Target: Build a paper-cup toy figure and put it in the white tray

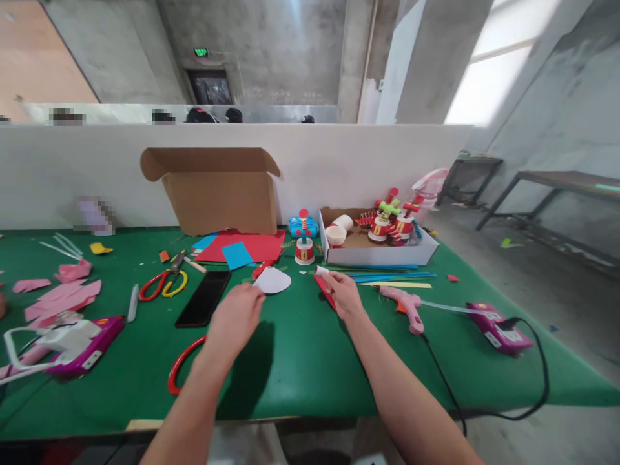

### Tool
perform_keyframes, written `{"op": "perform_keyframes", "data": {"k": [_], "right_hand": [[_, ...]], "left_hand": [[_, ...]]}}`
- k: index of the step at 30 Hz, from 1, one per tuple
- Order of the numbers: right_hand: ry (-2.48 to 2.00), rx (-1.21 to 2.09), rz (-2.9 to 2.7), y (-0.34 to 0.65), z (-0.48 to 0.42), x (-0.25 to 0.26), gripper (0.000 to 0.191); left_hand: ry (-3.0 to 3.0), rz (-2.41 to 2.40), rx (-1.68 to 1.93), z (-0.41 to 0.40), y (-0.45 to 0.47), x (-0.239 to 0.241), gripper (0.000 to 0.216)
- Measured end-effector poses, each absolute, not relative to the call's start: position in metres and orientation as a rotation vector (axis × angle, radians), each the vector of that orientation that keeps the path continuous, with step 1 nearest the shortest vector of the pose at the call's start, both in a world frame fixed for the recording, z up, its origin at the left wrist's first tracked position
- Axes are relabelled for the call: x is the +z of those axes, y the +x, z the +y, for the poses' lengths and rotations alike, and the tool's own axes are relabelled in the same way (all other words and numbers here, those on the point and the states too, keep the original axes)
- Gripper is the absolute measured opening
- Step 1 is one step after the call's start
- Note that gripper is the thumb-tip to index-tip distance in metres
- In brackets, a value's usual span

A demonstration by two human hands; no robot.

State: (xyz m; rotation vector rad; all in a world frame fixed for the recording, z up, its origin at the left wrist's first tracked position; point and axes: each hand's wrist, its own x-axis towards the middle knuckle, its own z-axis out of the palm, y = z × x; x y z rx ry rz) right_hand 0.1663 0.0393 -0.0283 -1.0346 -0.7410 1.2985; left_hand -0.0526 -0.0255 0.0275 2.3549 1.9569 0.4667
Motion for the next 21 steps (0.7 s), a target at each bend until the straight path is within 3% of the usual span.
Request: {"op": "perform_keyframes", "data": {"k": [4, 8, 11, 17, 21], "right_hand": [[-1.034, 1.294, -0.722, 0.164, 0.039, -0.029, 0.034], [-0.961, 1.354, -0.66, 0.161, 0.037, -0.028, 0.035], [-0.861, 1.442, -0.619, 0.161, 0.036, -0.025, 0.032], [-0.728, 1.485, -0.52, 0.163, 0.037, -0.023, 0.029], [-0.697, 1.45, -0.49, 0.167, 0.04, -0.024, 0.026]], "left_hand": [[2.089, 2.324, -0.177, -0.07, -0.094, 0.014, 0.024], [1.938, 2.42, -0.242, -0.082, -0.098, -0.003, 0.033], [1.826, 2.412, -0.074, -0.078, -0.098, -0.008, 0.04], [1.663, 2.041, 0.833, -0.06, -0.082, -0.013, 0.052], [1.889, 1.809, 0.859, -0.036, -0.039, -0.005, 0.038]]}}
